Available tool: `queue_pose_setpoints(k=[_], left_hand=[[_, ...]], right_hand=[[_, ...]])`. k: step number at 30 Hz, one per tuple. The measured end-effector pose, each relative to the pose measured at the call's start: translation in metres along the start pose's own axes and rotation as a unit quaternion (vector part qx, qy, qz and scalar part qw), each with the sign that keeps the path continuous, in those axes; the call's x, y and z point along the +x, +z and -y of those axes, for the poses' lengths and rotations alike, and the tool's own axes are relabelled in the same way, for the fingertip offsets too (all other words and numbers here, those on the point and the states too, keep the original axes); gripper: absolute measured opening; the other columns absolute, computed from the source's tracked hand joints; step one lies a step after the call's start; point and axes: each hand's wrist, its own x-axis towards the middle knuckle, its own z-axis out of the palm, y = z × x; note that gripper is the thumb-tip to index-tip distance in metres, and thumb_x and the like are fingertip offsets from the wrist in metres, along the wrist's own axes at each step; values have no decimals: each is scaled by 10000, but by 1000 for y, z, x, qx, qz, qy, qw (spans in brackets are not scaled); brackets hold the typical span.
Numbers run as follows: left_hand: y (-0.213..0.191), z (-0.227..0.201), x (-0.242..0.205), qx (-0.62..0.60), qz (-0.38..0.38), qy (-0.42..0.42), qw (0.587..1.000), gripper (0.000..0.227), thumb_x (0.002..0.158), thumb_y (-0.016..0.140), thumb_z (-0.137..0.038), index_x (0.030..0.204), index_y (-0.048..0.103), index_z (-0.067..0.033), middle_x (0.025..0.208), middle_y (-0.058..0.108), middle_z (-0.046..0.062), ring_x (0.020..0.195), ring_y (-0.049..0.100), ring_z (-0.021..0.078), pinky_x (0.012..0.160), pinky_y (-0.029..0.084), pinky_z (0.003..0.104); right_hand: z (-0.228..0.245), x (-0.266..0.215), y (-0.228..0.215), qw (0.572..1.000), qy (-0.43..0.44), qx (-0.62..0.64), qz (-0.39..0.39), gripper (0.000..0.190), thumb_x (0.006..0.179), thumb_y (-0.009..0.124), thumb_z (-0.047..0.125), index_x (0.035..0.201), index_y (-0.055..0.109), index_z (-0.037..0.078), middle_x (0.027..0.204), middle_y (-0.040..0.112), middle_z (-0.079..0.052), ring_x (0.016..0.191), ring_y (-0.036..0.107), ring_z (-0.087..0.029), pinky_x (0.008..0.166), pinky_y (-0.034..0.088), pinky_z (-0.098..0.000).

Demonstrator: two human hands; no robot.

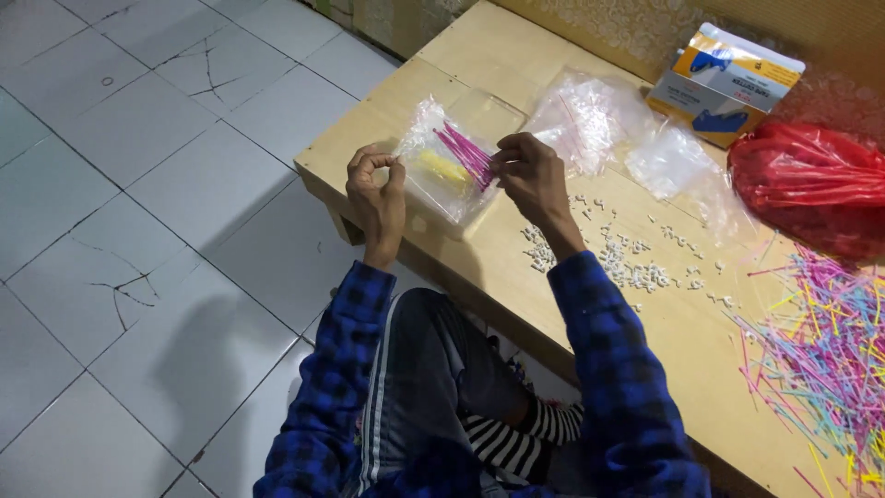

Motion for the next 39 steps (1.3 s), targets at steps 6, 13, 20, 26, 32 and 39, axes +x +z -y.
queue_pose_setpoints(k=[6,13,20,26,32,39], left_hand=[[14,52,12,-32,1,-77,996,126,878,682,-187,910,684,-65,1249,634,224,1192,644,389,965,505,482],[9,58,8,-19,-30,-57,998,93,874,675,-181,908,656,-97,803,648,58,788,635,143,674,506,320],[0,53,1,-11,-3,-39,999,174,917,644,-202,1030,596,-80,853,638,85,849,654,175,700,526,309],[5,63,5,-1,12,-51,999,237,927,645,-251,1093,571,-98,898,663,96,906,676,184,727,547,318],[2,56,4,-11,13,-67,998,279,949,655,-296,1111,558,-91,956,666,118,975,689,218,753,571,331],[-2,35,-5,3,9,-72,997,412,975,666,-390,1194,495,-86,1102,681,168,1125,692,283,837,597,387]], right_hand=[[13,-16,24,944,-134,-298,-42,341,948,675,4,1288,643,-2,1136,677,-274,1037,713,-442,846,623,-486],[-18,-39,37,874,-241,-423,-7,276,997,659,205,1258,725,142,1186,732,-110,1188,672,-299,1015,449,-450],[-19,-40,35,884,-203,-420,21,323,989,642,209,1309,672,188,1279,707,-58,1283,621,-280,1091,359,-516],[-24,-43,34,887,-198,-417,26,363,971,637,177,1333,646,179,1312,682,-74,1314,589,-305,1091,351,-530],[-25,-44,37,881,-201,-427,25,386,974,644,197,1360,630,180,1331,666,-82,1328,576,-324,1095,358,-540],[-26,-48,36,878,-206,-432,16,452,977,657,217,1423,595,172,1408,624,-118,1370,534,-356,1097,364,-548]])
